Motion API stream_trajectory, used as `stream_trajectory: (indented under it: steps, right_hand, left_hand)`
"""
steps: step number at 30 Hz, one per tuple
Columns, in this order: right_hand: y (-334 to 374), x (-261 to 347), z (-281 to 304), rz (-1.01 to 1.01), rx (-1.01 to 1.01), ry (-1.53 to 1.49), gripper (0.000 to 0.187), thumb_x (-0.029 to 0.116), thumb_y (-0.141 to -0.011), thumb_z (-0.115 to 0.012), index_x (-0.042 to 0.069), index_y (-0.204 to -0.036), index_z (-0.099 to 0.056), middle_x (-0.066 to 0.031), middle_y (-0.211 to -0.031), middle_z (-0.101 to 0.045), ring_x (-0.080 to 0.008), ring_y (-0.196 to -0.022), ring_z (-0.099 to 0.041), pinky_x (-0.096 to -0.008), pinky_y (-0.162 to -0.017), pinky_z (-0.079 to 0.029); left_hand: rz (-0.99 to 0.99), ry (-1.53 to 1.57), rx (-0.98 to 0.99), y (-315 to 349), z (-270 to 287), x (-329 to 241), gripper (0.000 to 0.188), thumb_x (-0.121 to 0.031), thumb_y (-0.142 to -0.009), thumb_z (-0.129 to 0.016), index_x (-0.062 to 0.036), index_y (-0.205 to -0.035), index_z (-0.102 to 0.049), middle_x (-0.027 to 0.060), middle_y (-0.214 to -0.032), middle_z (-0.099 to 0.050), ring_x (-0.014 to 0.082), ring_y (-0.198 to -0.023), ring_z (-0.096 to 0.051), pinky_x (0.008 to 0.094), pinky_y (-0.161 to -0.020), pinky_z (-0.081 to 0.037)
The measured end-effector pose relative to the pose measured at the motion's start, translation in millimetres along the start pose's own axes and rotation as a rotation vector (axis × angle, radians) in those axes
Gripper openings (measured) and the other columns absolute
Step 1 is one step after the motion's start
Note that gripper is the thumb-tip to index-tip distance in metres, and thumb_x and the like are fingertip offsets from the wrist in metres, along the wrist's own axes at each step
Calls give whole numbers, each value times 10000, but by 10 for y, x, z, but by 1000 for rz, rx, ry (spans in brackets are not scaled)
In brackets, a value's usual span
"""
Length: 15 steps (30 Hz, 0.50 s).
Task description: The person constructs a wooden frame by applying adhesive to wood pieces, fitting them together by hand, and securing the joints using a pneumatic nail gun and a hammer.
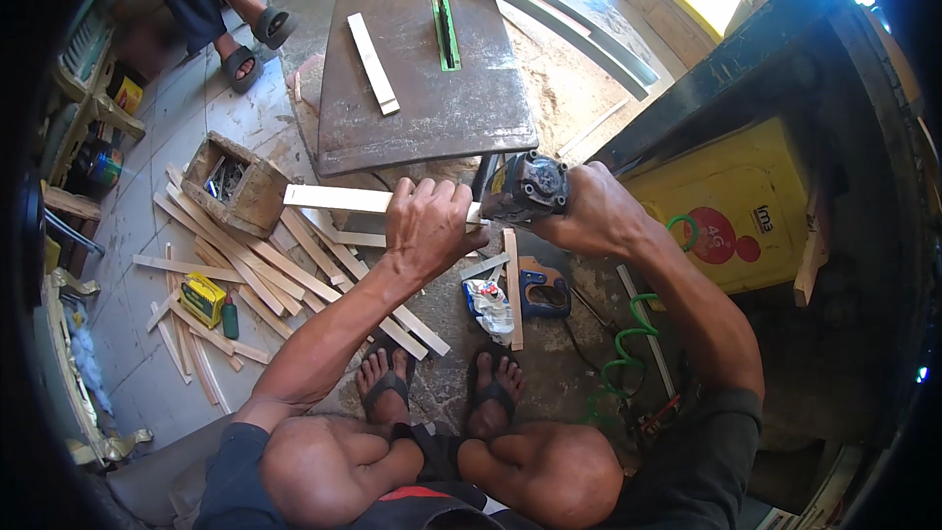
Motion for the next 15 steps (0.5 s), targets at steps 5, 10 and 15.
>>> stream_trajectory:
  steps: [5,10,15]
  right_hand:
    - [-18,-43,18,2,23,31,352,294,-811,-791,-42,-907,-749,-248,-744,-716,-356,-668,-716,-457,-712,-566]
    - [-29,-56,29,-10,40,20,359,302,-815,-789,-39,-918,-750,-249,-759,-720,-351,-680,-721,-453,-712,-562]
    - [-18,-22,44,-5,40,20,348,291,-814,-782,-37,-926,-751,-257,-771,-722,-357,-700,-728,-457,-718,-564]
  left_hand:
    - [-3,9,5,-14,10,0,481,-493,-657,-908,-130,-837,-650,36,-788,-658,217,-771,-648,403,-746,-428]
    - [-2,20,1,-16,-2,10,476,-482,-655,-908,-127,-838,-650,38,-788,-658,219,-770,-648,405,-746,-429]
    - [0,16,-5,-21,1,0,479,-483,-653,-911,-126,-842,-653,38,-789,-658,220,-771,-650,404,-748,-430]
Point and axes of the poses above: each hand's wrist, its own y-axis away from the middle knuckle, its own z-axis out of the back of the hand, x = y × z, the point moved 2 cm from there along -y, towards the middle knuckle
